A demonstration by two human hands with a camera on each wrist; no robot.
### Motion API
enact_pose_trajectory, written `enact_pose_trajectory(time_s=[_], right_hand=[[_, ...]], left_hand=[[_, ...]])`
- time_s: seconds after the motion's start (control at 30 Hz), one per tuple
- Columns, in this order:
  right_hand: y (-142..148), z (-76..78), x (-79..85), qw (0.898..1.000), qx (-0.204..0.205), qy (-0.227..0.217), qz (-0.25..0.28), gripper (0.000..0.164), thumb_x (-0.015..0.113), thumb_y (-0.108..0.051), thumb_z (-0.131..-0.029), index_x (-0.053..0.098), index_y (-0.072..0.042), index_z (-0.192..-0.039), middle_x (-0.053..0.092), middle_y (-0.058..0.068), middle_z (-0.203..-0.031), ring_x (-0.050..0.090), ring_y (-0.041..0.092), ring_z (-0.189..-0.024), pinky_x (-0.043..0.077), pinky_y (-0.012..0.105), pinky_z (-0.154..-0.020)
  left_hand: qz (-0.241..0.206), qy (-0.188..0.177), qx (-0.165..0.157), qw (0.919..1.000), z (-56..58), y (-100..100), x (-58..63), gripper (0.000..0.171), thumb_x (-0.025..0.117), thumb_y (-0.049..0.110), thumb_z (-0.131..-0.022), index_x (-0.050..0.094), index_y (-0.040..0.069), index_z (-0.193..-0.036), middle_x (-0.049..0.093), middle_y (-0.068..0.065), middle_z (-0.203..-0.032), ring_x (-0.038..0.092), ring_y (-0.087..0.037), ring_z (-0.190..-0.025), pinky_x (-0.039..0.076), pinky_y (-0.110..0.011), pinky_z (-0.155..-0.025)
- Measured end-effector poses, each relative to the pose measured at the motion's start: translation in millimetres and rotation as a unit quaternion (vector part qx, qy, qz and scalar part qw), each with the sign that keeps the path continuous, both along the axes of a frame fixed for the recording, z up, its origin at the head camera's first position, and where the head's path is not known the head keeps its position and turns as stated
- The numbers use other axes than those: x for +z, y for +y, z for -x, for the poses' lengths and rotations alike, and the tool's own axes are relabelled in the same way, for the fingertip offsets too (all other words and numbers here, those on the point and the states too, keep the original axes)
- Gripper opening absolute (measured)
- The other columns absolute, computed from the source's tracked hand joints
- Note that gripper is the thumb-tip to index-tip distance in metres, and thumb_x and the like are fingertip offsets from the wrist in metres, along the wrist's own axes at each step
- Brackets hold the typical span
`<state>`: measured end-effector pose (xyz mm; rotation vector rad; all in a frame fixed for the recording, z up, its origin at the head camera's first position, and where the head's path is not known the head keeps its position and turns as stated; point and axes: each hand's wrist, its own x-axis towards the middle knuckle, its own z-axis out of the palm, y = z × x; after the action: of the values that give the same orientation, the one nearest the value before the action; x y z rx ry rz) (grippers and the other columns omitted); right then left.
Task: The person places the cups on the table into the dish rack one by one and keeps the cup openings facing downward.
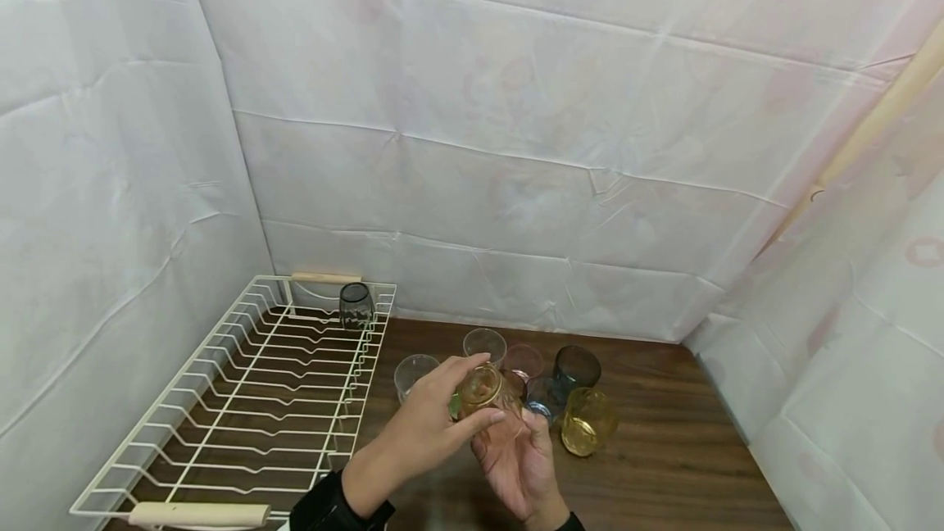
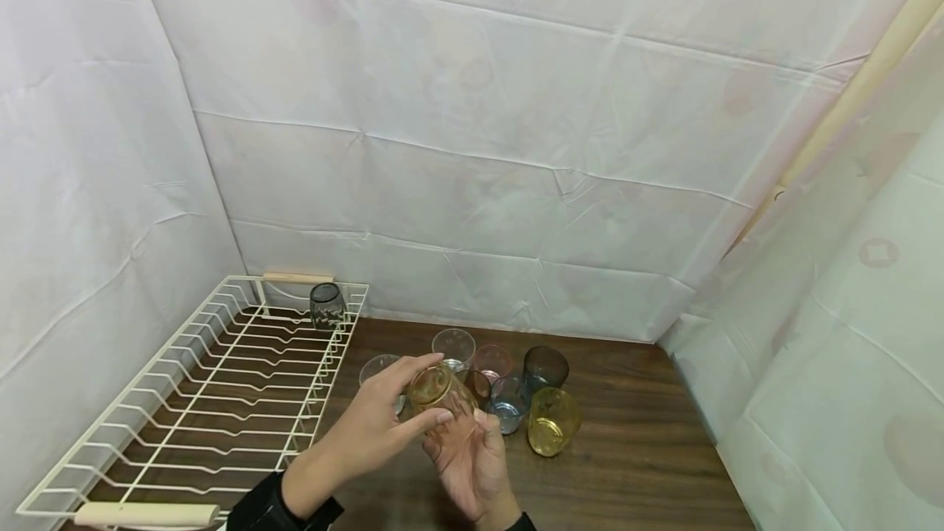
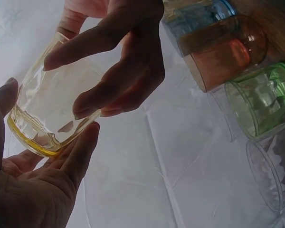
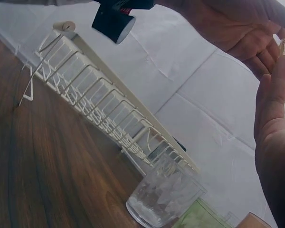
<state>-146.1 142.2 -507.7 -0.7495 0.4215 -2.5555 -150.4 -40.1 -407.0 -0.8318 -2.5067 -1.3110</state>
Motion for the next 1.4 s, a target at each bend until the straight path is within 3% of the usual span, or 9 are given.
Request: enact_pose_trajectory(time_s=[0.23, 0.47, 0.6, 0.7, 0.83, 1.03, 1.17, 1.3, 1.4], right_hand=[[-0.8, -0.2, -0.4, 1.000, -0.016, 0.006, -0.012, 0.048, 0.029, -0.033, -0.113, 0.050, -0.013, -0.151, 0.066, 0.001, -0.139, 0.066, 0.013, -0.126, 0.057, 0.026, -0.109], [1.8, 0.4, -0.8, 0.997, -0.037, 0.007, -0.061, 0.052, 0.015, -0.033, -0.117, 0.045, -0.013, -0.155, 0.065, -0.002, -0.141, 0.063, 0.014, -0.131, 0.056, 0.033, -0.114], [6.6, -0.1, 1.5, 0.990, -0.087, -0.014, -0.112, 0.048, 0.013, -0.032, -0.118, 0.043, -0.013, -0.150, 0.066, 0.001, -0.142, 0.065, 0.015, -0.132, 0.056, 0.033, -0.113], [11.2, 0.4, 4.6, 0.978, -0.142, -0.037, -0.151, 0.043, 0.018, -0.031, -0.118, 0.041, -0.014, -0.150, 0.067, 0.003, -0.142, 0.066, 0.016, -0.131, 0.058, 0.031, -0.110], [21.1, 0.8, 8.5, 0.960, -0.213, -0.015, -0.181, 0.041, 0.021, -0.025, -0.119, 0.040, -0.013, -0.153, 0.069, 0.004, -0.140, 0.067, 0.019, -0.132, 0.059, 0.031, -0.107], [44.8, -0.7, 17.7, 0.949, -0.277, 0.051, -0.139, 0.044, 0.017, -0.013, -0.116, 0.039, -0.002, -0.152, 0.070, 0.011, -0.138, 0.067, 0.024, -0.131, 0.060, 0.032, -0.105], [61.7, -3.1, 24.1, 0.946, -0.298, 0.049, -0.115, 0.044, 0.016, -0.012, -0.115, 0.038, 0.000, -0.152, 0.070, 0.014, -0.136, 0.067, 0.025, -0.129, 0.059, 0.032, -0.105], [78.6, -6.7, 26.8, 0.930, -0.342, 0.041, -0.132, 0.043, 0.018, -0.011, -0.115, 0.041, 0.001, -0.149, 0.070, 0.013, -0.131, 0.067, 0.024, -0.124, 0.059, 0.031, -0.102], [94.0, -9.4, 27.9, 0.925, -0.355, 0.044, -0.132, 0.046, 0.017, -0.010, -0.115, 0.049, 0.001, -0.145, 0.072, 0.012, -0.128, 0.067, 0.023, -0.121, 0.059, 0.031, -0.099]], left_hand=[[0.001, 0.009, -0.008, 0.9999, -0.9, -1.3, 1.3, 0.069, 0.080, 0.043, -0.096, 0.054, 0.020, -0.156, 0.069, 0.003, -0.139, 0.069, -0.018, -0.127, 0.060, -0.045, -0.103], [-0.016, 0.030, -0.001, 0.9994, 0.4, -6.0, 6.4, 0.070, 0.086, 0.034, -0.091, 0.058, 0.017, -0.153, 0.070, 0.000, -0.137, 0.071, -0.019, -0.125, 0.061, -0.043, -0.104], [-0.007, 0.056, 0.036, 0.9978, 3.3, -9.2, 11.9, 0.073, 0.090, 0.029, -0.086, 0.061, 0.015, -0.151, 0.071, -0.003, -0.137, 0.072, -0.021, -0.124, 0.061, -0.043, -0.104], [-0.001, 0.079, 0.070, 0.9944, 7.6, -14.4, 15.2, 0.073, 0.091, 0.027, -0.084, 0.062, 0.012, -0.149, 0.073, -0.006, -0.133, 0.074, -0.022, -0.119, 0.062, -0.042, -0.101], [0.012, 0.091, 0.107, 0.9901, 16.9, -29.2, 19.3, 0.073, 0.091, 0.028, -0.084, 0.061, 0.008, -0.149, 0.073, -0.011, -0.133, 0.074, -0.026, -0.117, 0.062, -0.046, -0.101], [0.075, 0.089, 0.170, 0.9786, 34.7, -63.7, 22.8, 0.076, 0.088, 0.032, -0.088, 0.057, 0.005, -0.151, 0.070, -0.016, -0.134, 0.074, -0.035, -0.114, 0.062, -0.054, -0.099], [0.135, 0.090, 0.198, 0.9666, 44.8, -85.4, 19.5, 0.076, 0.086, 0.032, -0.091, 0.054, 0.003, -0.154, 0.067, -0.019, -0.137, 0.072, -0.040, -0.114, 0.061, -0.056, -0.096], [0.181, 0.069, 0.208, 0.9588, 52.5, -104.1, 14.5, 0.073, 0.081, 0.031, -0.096, 0.050, 0.001, -0.156, 0.062, -0.024, -0.142, 0.072, -0.041, -0.107, 0.061, -0.057, -0.090], [0.198, 0.059, 0.215, 0.9544, 58.9, -115.8, 11.3, 0.073, 0.079, 0.032, -0.098, 0.048, 0.000, -0.157, 0.060, -0.027, -0.143, 0.071, -0.044, -0.108, 0.059, -0.058, -0.090]])
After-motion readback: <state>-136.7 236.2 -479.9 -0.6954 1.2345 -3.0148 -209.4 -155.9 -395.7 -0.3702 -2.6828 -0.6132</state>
